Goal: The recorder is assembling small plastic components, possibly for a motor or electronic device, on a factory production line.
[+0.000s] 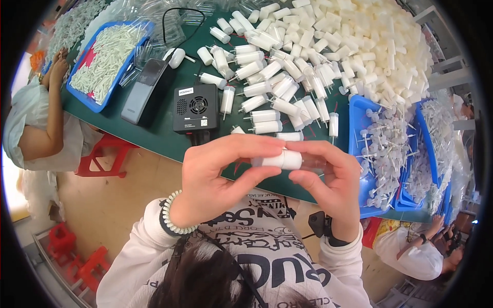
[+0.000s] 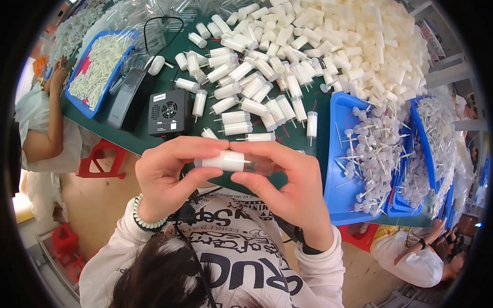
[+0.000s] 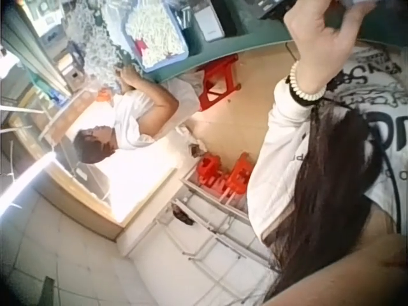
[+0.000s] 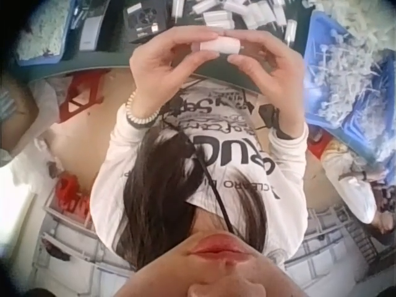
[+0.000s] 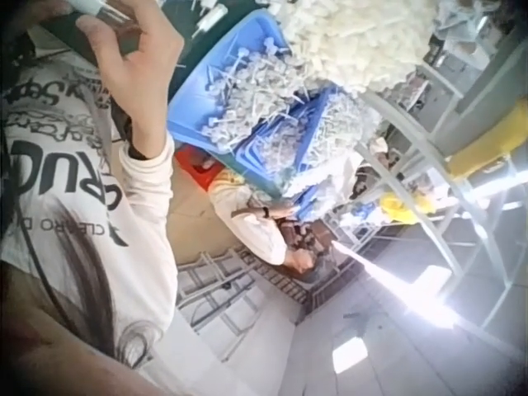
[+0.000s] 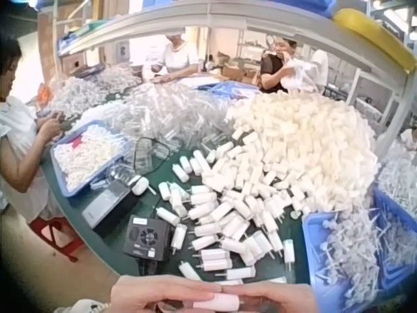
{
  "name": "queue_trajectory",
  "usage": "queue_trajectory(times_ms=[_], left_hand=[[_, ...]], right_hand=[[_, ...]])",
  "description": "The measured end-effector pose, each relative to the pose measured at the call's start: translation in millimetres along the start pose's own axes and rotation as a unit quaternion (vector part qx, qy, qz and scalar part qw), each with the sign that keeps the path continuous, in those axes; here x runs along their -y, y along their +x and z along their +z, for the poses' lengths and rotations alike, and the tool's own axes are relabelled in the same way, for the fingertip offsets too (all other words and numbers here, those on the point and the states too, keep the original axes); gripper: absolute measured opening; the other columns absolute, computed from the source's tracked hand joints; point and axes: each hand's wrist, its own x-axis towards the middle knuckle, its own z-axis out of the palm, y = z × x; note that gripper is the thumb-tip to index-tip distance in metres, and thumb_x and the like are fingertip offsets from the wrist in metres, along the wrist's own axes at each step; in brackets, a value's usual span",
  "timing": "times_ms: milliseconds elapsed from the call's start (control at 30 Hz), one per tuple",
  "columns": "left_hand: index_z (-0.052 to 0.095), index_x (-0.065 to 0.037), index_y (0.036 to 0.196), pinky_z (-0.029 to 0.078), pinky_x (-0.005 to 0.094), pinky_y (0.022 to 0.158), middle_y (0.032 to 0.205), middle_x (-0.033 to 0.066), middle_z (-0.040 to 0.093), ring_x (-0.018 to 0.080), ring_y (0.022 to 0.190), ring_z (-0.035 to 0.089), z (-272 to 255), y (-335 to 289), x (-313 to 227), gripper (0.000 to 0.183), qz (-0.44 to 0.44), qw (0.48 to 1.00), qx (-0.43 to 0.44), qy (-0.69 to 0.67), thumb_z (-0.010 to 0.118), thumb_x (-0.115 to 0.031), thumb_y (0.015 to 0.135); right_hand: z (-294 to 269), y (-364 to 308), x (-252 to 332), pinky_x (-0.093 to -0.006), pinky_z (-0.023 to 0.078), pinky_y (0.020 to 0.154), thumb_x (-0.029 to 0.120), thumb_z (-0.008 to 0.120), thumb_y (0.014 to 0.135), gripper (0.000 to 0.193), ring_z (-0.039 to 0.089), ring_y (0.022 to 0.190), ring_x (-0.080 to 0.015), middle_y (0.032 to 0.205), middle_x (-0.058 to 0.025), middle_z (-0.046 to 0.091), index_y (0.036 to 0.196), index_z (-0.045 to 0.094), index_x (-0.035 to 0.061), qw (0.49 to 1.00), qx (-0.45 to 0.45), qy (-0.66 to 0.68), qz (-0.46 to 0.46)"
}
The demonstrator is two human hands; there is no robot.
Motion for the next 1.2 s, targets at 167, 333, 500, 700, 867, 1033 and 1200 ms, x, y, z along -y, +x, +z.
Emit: queue_trajectory(times_ms=[167,333,500,700,867,1033,1200], left_hand=[[0.055,0.009,0.105,0.055,0.0299,0.078,0.104,0.0164,0.056,0.0246,0.095,0.06,3,5,-8,0.033,-0.16,0.961,-0.075,-0.215,0.059,0.014,0.073],[0.054,0.006,0.11,0.05,0.0298,0.08,0.106,0.0159,0.056,0.0236,0.097,0.059,5,1,22,0.039,0.003,0.994,0.042,-0.1,0.064,0.01,0.072],[0.055,0.003,0.114,0.047,0.0332,0.089,0.109,0.0114,0.056,0.0185,0.101,0.055,28,4,21,0.04,-0.073,0.963,-0.046,-0.256,0.064,0.009,0.075],[0.05,0.004,0.117,0.048,0.0319,0.088,0.117,0.011,0.053,0.0191,0.103,0.055,32,3,17,0.037,-0.153,0.953,-0.023,-0.26,0.057,0.009,0.08],[0.043,0.001,0.129,0.044,0.0327,0.093,0.123,0.0099,0.047,0.0194,0.113,0.049,45,2,17,0.051,-0.134,0.95,-0.036,-0.28,0.056,0.009,0.08],[0.044,-0.006,0.131,0.049,0.0274,0.081,0.117,0.0093,0.049,0.0165,0.103,0.053,46,7,20,0.061,-0.046,0.99,-0.026,-0.132,0.062,0.008,0.074],[0.051,-0.004,0.124,0.048,0.0253,0.07,0.106,0.0088,0.058,0.0147,0.086,0.058,39,9,12,0.054,-0.048,0.998,-0.013,-0.048,0.063,0.005,0.072]], right_hand=[[1,-10,-10,-0.0231,0.049,0.069,0.002,0.071,0.073,0.029,0.062,0.08,-0.0109,0.092,-0.008,0.065,0.1,0.06,0.0011,0.994,-0.085,0.059,0.021],[16,-17,-14,-0.0229,0.049,0.068,0.003,0.07,0.075,0.029,0.06,0.078,-0.0093,0.093,-0.0059,0.064,0.102,0.061,0.0005,0.988,-0.109,0.111,0.014],[30,-13,-20,-0.024,0.048,0.069,0.01,0.066,0.081,0.025,0.061,0.079,-0.0138,0.094,-0.0076,0.063,0.103,0.062,0.0015,0.978,-0.194,0.074,0.033],[12,-13,-22,-0.0271,0.047,0.064,0.016,0.065,0.081,0.022,0.059,0.073,-0.0204,0.093,-0.0103,0.059,0.098,0.065,0.0022,0.974,-0.137,-0.175,-0.047],[22,-9,-26,-0.0231,0.044,0.063,0.009,0.067,0.079,0.025,0.053,0.07,-0.0122,0.091,-0.006,0.056,0.102,0.059,0.0021,0.986,-0.162,-0.029,0.02],[20,-8,-23,-0.0221,0.042,0.07,0.005,0.065,0.079,0.036,0.05,0.079,-0.0087,0.096,-0.0047,0.053,0.109,0.046,0.0006,0.929,-0.166,0.304,0.127],[3,-14,-29,-0.0225,0.042,0.074,0.007,0.063,0.082,0.023,0.052,0.081,-0.0089,0.099,-0.0042,0.055,0.103,0.055,-0.0013,0.987,-0.122,0.108,0.003]])
